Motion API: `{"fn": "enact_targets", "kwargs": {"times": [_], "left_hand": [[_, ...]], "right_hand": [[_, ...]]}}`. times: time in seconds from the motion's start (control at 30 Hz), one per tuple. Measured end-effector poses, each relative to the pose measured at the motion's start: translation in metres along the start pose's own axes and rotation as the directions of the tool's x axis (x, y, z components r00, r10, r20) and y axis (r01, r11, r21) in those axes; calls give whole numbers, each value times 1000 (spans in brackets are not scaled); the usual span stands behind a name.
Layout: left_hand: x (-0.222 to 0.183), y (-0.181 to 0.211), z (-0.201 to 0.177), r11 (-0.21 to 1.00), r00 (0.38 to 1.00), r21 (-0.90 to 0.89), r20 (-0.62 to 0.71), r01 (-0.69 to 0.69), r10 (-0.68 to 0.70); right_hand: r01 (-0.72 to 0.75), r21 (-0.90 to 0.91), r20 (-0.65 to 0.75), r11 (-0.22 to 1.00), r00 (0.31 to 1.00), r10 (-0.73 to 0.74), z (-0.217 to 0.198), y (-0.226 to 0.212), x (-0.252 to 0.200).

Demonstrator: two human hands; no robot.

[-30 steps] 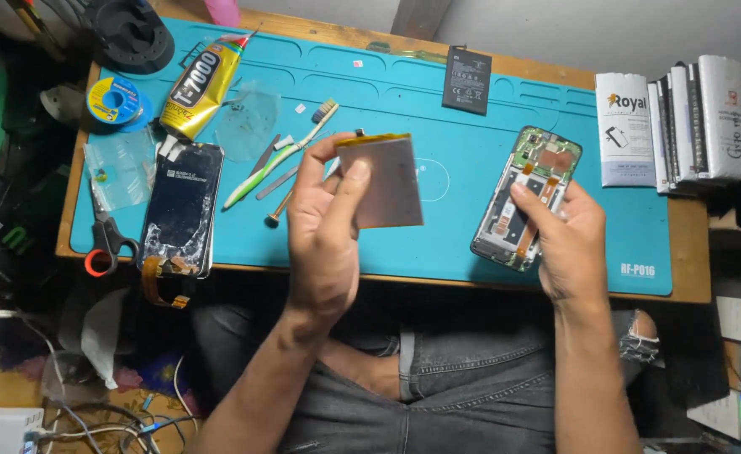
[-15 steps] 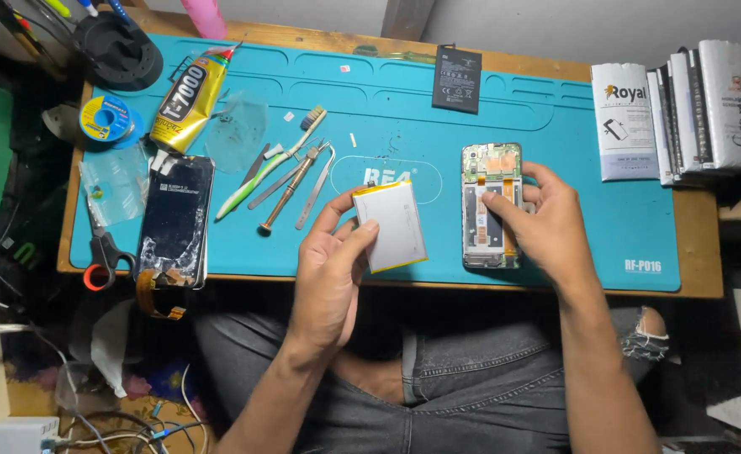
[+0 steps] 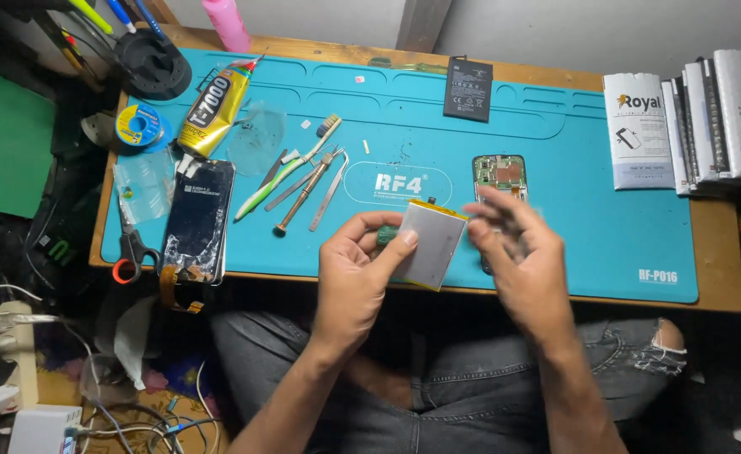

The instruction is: Inspecting a mobile phone battery, peeling off protective tape, and connecting it to a diagnostic testing board.

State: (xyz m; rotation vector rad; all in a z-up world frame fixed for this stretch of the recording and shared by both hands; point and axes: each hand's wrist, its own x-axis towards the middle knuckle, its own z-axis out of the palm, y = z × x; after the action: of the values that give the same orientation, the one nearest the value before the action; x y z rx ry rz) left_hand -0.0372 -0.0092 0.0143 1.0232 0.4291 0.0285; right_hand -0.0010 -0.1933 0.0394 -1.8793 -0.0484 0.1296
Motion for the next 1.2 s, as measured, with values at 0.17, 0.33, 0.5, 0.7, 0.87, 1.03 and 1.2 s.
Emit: {"fn": "enact_targets", "kwargs": {"times": [0.17,0.33,0.5,0.7,0.87,1.03,1.2], "left_hand": [[-7,13,3,969,983,171,-10,-177,182],[-5,11,-9,857,954,437,9,-274,301],[-7,12,-9,944,980,274,122,-185,156],[-13,15,-4,917,965,302,55,-260,256],[-12,-1,-3,931,960,262,-53,-253,276],[-12,-6,-7,936,952,257,-123,-241,279],[-9,-3,-17,667,845,591,49,-454,532]], "right_hand": [[-201,416,64,887,979,192,22,22,-1],[-203,484,37,851,977,211,29,14,-8],[-219,368,145,904,974,176,30,-14,-11],[-245,432,86,868,969,231,34,19,-10],[-336,619,158,710,939,306,54,9,-14],[-396,645,221,654,916,336,68,5,-12],[-229,631,109,741,972,208,75,18,-3]]}}
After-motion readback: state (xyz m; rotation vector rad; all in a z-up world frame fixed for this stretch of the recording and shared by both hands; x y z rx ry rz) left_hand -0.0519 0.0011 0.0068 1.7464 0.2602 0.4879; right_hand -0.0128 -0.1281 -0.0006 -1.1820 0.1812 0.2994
